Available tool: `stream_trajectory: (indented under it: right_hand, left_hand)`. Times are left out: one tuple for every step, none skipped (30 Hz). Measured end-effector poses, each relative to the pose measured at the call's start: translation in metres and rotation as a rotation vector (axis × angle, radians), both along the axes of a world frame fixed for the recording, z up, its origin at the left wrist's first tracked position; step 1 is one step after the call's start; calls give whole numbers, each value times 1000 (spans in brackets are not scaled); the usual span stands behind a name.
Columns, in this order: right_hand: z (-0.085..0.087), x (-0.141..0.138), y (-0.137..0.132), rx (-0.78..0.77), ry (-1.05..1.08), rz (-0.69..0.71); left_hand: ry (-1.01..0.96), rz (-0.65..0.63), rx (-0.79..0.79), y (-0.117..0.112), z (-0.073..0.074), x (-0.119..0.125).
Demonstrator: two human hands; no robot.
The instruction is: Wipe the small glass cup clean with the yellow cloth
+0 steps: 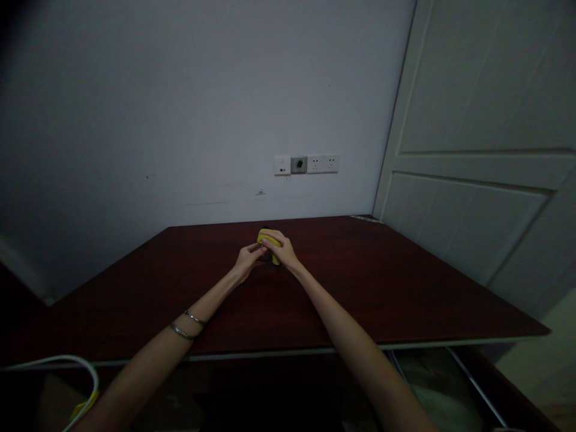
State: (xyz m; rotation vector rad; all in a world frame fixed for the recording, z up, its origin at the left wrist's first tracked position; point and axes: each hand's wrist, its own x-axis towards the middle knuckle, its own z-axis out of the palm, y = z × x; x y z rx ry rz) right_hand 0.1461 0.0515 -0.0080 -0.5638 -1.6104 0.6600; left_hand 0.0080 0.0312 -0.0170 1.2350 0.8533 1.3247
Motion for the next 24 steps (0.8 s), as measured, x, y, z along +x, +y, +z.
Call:
stream_trajectory:
  right_hand:
    - [0,-1,0,-17,15,-3]
    - [0,-1,0,-40,30,-7]
    - [0,-2,1,-65,45,-11]
    - [-1,-2,1,-90,58,-14]
    - [0,-3,1,-113,71,-16]
    - [0,-3,1,-134,85,-19]
    - [0,-3,1,-156,98,-25]
    - [1,-3,1,-178,109,-30]
    - [1,-3,1,-201,117,-34]
    - [1,-2,2,-223,123,-32]
    - [1,-2,2,-244,127,-25]
    - [1,-1,3,-264,130,-11]
    - [1,0,4,-284,129,9]
    - [1,0,5,-304,127,31]
    - [0,1,5,-325,124,56]
    - [0,2,6,-346,120,86]
    - [-1,2,6,-367,118,118]
    - [-2,3,6,-388,117,149]
    - [-2,3,6,-407,118,173]
    - [-3,4,6,-420,118,186]
    - [-3,4,6,-426,114,184]
    - [-3,4,6,-423,105,167]
    - [-3,4,5,-413,95,142]
    - [-3,3,5,-397,85,112]
  left_hand:
    - [-4,13,7,0,0,0]
    - [-8,28,13,0,1,0]
    - [-11,40,17,-1,1,0]
    - [-8,48,19,-1,2,0]
    - [0,55,21,-1,3,0]
    - [12,60,25,-1,3,0]
    - [26,66,32,-1,3,0]
    - [39,71,46,0,3,1]
    - [51,75,63,2,2,1]
    - [60,82,80,3,0,1]
    - [69,86,94,5,-1,1]
    - [78,91,102,7,-3,1]
    - [87,96,107,8,-4,0]
    - [98,103,112,9,-5,0]
    - [111,109,119,10,-6,-1]
    - [125,116,128,11,-6,-1]
    - [139,119,136,11,-5,-2]
    - [153,118,143,10,-5,-3]
    - [166,110,145,10,-4,-4]
    - [176,100,145,9,-3,-4]
    - [185,89,141,8,-2,-4]
    - [193,75,135,7,-1,-5]
    - [202,62,124,6,0,-5]
    - [209,52,110,5,0,-5]
